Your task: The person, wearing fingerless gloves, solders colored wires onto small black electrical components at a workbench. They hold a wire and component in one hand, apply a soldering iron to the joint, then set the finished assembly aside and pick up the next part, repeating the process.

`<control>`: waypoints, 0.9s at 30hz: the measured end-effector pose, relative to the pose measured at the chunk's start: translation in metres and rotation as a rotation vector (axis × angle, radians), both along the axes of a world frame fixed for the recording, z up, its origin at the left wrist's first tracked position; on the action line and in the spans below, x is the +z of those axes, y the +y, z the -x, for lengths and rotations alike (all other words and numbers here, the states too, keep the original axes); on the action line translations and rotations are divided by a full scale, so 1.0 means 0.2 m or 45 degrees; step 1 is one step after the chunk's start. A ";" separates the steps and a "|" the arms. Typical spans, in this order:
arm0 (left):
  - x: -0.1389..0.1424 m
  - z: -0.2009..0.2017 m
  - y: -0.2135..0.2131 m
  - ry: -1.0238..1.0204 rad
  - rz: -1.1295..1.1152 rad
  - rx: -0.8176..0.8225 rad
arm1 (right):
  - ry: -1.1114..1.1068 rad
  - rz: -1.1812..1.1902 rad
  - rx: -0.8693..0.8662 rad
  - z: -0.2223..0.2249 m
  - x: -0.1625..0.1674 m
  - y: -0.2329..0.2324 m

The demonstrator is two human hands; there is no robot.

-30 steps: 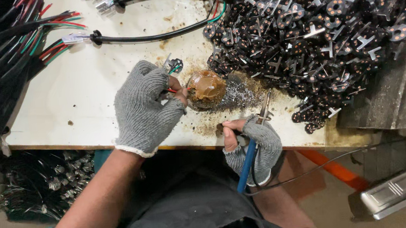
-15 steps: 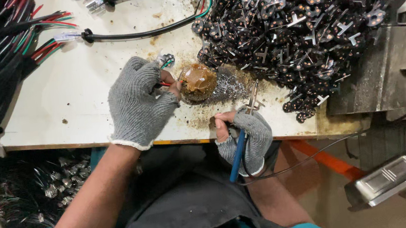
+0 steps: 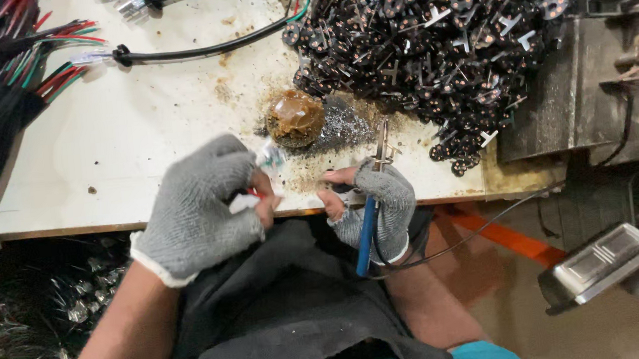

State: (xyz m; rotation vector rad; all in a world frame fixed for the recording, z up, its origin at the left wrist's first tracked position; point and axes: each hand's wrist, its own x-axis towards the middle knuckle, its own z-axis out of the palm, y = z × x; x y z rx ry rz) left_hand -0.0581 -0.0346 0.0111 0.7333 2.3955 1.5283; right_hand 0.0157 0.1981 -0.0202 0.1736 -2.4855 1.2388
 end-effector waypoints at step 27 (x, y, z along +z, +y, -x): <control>-0.15 -0.14 0.13 0.225 0.199 0.127 | -0.241 -0.299 0.307 0.05 0.06 0.01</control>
